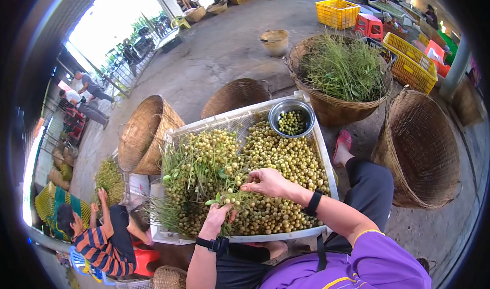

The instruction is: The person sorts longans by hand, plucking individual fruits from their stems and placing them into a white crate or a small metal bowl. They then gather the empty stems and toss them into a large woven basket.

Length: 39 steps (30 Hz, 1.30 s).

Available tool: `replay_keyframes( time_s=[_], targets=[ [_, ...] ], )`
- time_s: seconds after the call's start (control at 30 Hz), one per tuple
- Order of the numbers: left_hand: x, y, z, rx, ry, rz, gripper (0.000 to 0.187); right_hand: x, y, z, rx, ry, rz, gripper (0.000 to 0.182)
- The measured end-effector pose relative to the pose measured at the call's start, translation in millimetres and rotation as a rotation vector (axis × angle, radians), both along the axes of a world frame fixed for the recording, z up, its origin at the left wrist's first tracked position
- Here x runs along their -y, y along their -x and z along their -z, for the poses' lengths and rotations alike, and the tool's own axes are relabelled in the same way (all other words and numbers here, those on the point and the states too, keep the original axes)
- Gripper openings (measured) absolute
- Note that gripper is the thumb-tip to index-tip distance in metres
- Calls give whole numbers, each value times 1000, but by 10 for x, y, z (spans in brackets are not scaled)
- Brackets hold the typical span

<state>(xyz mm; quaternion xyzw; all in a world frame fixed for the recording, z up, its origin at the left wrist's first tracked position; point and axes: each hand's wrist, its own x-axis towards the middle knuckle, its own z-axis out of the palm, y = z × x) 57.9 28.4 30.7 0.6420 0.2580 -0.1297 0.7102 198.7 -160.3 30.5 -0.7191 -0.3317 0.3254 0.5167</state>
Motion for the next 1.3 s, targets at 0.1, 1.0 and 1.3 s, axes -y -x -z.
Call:
replay_keyframes(
  time_s=[0.1,1.0,1.3],
  targets=[
    [-37,31,3,-2,-109,34,18,13,-8,13,419,219,166,43],
    [-149,215,118,19,208,-188,11,66,-25,126,547,51,-124,41],
    [-48,180,62,79,79,-237,13,44,-77,364,-489,-275,185,21]
  ],
)
